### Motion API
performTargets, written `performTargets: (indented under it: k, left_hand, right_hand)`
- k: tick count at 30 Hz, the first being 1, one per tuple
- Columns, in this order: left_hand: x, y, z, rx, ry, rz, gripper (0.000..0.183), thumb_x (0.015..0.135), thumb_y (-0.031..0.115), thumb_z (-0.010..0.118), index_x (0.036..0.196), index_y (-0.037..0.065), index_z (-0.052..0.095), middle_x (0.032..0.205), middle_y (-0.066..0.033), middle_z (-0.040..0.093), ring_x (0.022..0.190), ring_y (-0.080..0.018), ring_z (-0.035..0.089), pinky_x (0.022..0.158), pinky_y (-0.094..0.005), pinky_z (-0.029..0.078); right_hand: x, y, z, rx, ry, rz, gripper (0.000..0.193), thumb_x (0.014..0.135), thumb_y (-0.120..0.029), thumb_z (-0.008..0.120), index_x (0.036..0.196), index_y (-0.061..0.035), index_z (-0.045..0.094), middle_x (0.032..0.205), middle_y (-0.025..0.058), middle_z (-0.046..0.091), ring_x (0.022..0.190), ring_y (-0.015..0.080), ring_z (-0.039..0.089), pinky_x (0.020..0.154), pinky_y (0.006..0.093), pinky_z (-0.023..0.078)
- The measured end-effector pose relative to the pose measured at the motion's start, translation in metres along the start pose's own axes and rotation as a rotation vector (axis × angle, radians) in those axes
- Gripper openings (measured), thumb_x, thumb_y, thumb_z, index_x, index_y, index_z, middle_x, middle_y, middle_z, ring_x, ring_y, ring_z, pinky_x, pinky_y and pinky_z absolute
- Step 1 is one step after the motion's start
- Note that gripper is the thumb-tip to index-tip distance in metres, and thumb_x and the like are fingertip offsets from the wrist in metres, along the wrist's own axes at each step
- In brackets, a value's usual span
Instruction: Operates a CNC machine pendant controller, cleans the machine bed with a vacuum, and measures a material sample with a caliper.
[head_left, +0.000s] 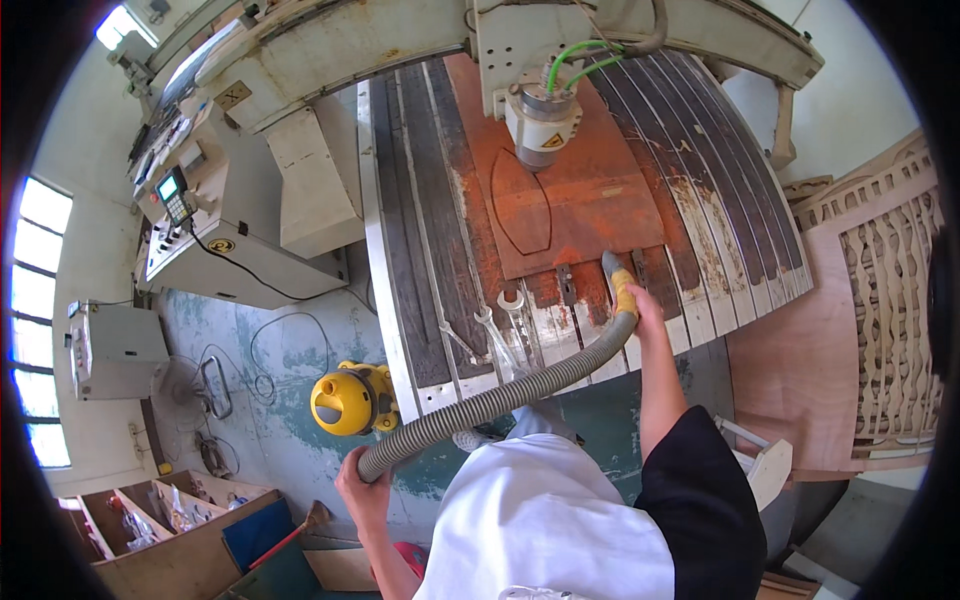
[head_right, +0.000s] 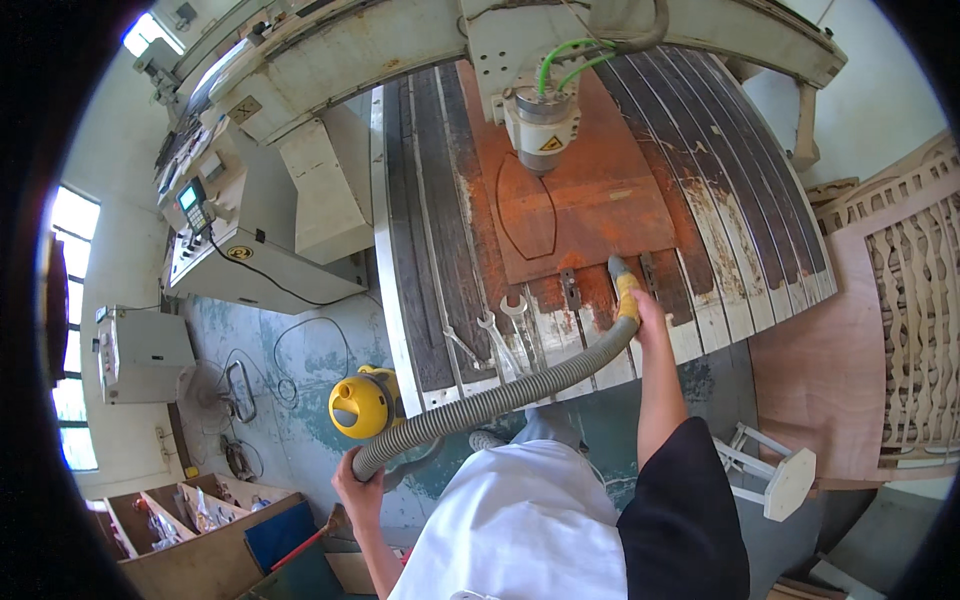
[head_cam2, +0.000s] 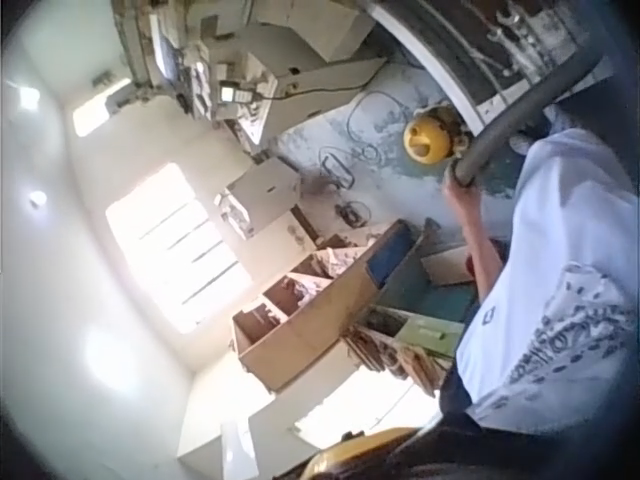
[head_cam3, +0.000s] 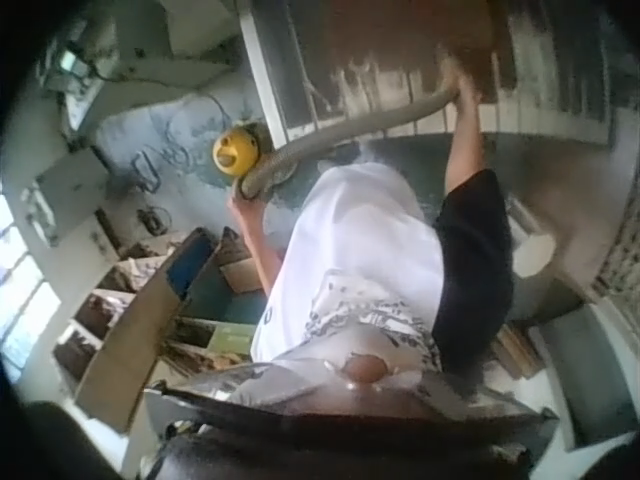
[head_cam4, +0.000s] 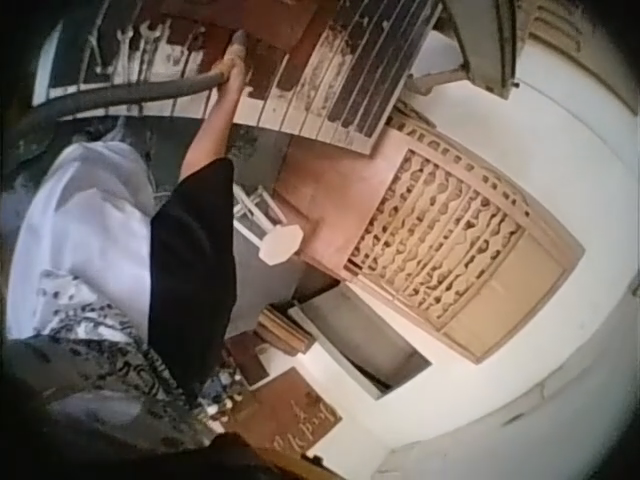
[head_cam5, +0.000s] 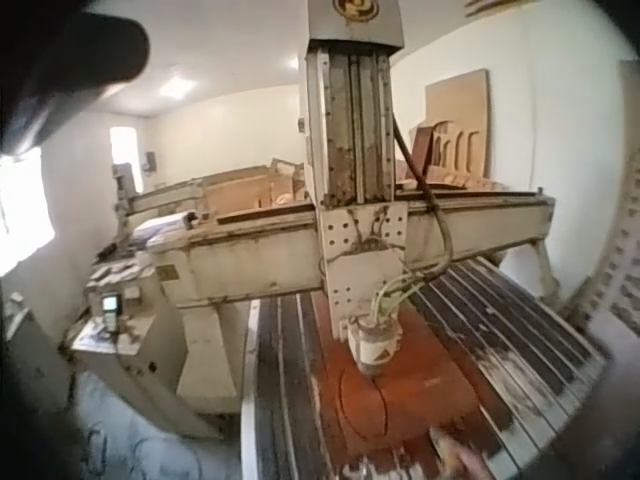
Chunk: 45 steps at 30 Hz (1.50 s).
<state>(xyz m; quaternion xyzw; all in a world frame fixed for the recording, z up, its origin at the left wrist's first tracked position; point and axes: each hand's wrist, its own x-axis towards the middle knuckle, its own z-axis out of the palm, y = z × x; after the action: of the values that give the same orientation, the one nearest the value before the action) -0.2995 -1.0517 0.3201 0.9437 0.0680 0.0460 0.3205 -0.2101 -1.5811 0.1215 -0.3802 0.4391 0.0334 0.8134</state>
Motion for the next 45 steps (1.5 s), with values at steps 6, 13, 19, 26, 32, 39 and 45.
performTargets:
  k: [6, 13, 19, 26, 32, 39, 45]
  left_hand:
    - [0.013, -0.001, -0.006, -0.066, 0.026, -0.007, 0.032, 0.064, 0.003, 0.073, 0.094, -0.002, 0.06, 0.077, -0.0166, 0.064, 0.072, -0.0283, 0.063, 0.069, -0.0353, 0.047]
    - [0.007, -0.013, -0.019, -0.089, 0.099, -0.05, 0.029, 0.069, 0.006, 0.071, 0.095, -0.002, 0.06, 0.078, -0.0145, 0.065, 0.074, -0.0225, 0.064, 0.068, -0.0327, 0.048]
    - [0.001, -0.024, -0.025, -0.133, 0.049, -0.084, 0.028, 0.071, 0.007, 0.071, 0.094, -0.003, 0.059, 0.077, -0.0132, 0.063, 0.07, -0.0197, 0.061, 0.068, -0.0322, 0.047]
    - [-0.023, -0.075, -0.05, -0.217, 0.21, -0.205, 0.024, 0.076, 0.008, 0.068, 0.095, -0.003, 0.058, 0.078, -0.0118, 0.061, 0.069, -0.0169, 0.055, 0.066, -0.0316, 0.045]
    - [-0.028, -0.077, -0.053, -0.219, 0.234, -0.198, 0.023, 0.078, 0.009, 0.067, 0.095, -0.005, 0.057, 0.077, -0.0085, 0.06, 0.069, -0.0131, 0.053, 0.064, -0.0297, 0.044]
    - [-0.035, -0.068, -0.058, -0.28, 0.307, -0.234, 0.024, 0.076, 0.008, 0.068, 0.092, -0.004, 0.057, 0.074, -0.01, 0.059, 0.067, -0.0149, 0.052, 0.064, -0.0307, 0.045]
    - [-0.034, -0.047, -0.047, -0.108, 0.261, -0.189, 0.023, 0.074, 0.008, 0.07, 0.088, -0.004, 0.055, 0.07, -0.0061, 0.054, 0.065, -0.0127, 0.047, 0.061, -0.0294, 0.041]
  right_hand:
    - [-0.022, 0.052, -0.017, 0.065, -0.14, 0.023, 0.03, 0.09, -0.028, 0.051, 0.1, 0.0005, 0.048, 0.076, 0.0108, 0.057, 0.059, 0.0218, 0.059, 0.052, 0.0351, 0.051]
    - [-0.02, 0.073, 0.005, 0.138, -0.19, 0.038, 0.029, 0.09, -0.027, 0.05, 0.099, 0.0011, 0.049, 0.071, 0.0104, 0.057, 0.056, 0.0225, 0.059, 0.05, 0.0351, 0.05]
    - [-0.006, 0.072, 0.024, 0.046, -0.155, -0.135, 0.027, 0.089, -0.025, 0.05, 0.092, 0.0019, 0.051, 0.069, 0.0106, 0.057, 0.054, 0.0243, 0.058, 0.05, 0.0365, 0.049]
    - [-0.083, 0.157, 0.031, 0.134, -0.131, 0.048, 0.027, 0.091, -0.025, 0.047, 0.096, 0.0007, 0.049, 0.067, 0.0122, 0.055, 0.051, 0.0251, 0.057, 0.046, 0.0385, 0.049]
    - [-0.046, 0.141, 0.067, 0.078, -0.183, -0.126, 0.026, 0.089, -0.023, 0.052, 0.099, 0.0005, 0.048, 0.072, 0.0105, 0.055, 0.053, 0.024, 0.057, 0.047, 0.0372, 0.05]
    - [-0.039, 0.099, 0.132, -0.101, -0.177, -0.211, 0.031, 0.086, -0.021, 0.056, 0.103, 0.003, 0.048, 0.073, 0.0112, 0.054, 0.054, 0.0251, 0.057, 0.046, 0.0398, 0.05]
    - [0.051, 0.079, 0.162, -0.373, -0.096, -0.329, 0.029, 0.08, -0.022, 0.061, 0.091, 0.0047, 0.059, 0.077, 0.0109, 0.06, 0.065, 0.0203, 0.059, 0.056, 0.0356, 0.047]
